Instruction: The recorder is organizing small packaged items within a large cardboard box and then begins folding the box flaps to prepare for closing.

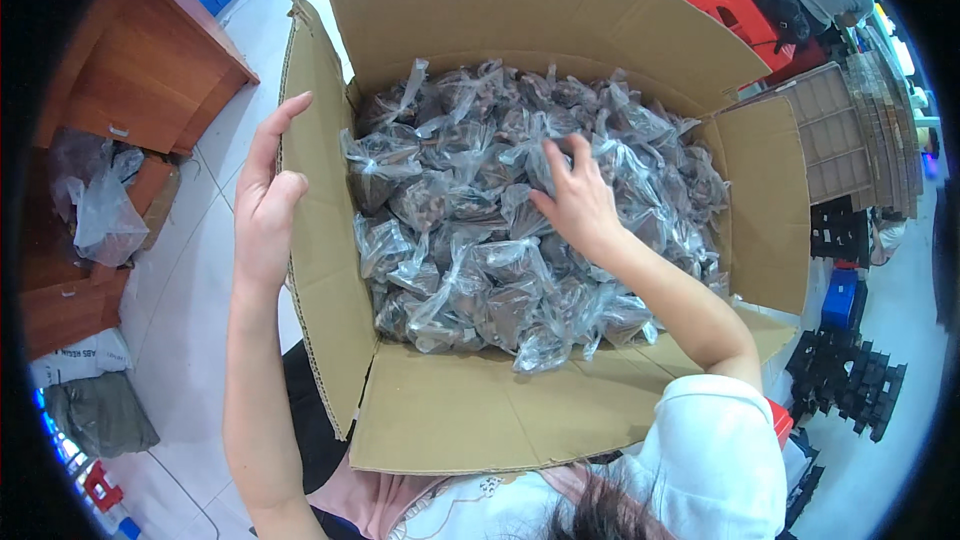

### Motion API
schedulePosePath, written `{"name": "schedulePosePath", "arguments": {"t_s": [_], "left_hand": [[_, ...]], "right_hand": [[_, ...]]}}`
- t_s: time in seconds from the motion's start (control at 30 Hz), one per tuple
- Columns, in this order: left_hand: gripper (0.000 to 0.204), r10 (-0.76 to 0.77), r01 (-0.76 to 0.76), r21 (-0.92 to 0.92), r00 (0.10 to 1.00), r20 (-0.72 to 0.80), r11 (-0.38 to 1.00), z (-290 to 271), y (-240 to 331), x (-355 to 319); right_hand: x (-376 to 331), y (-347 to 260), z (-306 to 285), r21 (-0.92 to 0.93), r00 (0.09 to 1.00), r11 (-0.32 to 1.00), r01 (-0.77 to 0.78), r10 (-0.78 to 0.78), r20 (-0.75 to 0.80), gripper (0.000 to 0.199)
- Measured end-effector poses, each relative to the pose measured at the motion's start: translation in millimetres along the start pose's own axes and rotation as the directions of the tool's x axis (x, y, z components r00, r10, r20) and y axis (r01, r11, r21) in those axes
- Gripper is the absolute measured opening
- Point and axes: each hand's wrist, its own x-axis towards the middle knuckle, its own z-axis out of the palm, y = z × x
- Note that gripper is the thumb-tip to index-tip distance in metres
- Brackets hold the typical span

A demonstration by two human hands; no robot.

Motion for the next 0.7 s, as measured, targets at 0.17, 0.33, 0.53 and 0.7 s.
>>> {"name": "schedulePosePath", "arguments": {"t_s": [0.17,0.33,0.53,0.7], "left_hand": [[0.057,-0.026,0.026,0.063,1.000,-0.002,0.998,-2,4,1],[0.058,-0.045,0.045,-0.002,0.999,-0.017,0.999,-6,3,-3],[0.058,-0.025,0.026,0.040,1.000,-0.016,0.999,-8,4,-2],[0.058,-0.014,0.014,0.056,1.000,-0.009,0.998,-11,3,-2]], "right_hand": [[23,32,-5,0.076,0.982,0.997,-0.030,0.015,0.188,0.042],[66,57,-51,0.621,0.876,0.661,-0.421,0.119,0.467,0.043],[116,104,-13,0.770,0.983,0.614,-0.176,0.071,0.169,0.043],[136,102,40,0.265,0.946,0.927,-0.265,0.303,-0.113,0.052]]}}
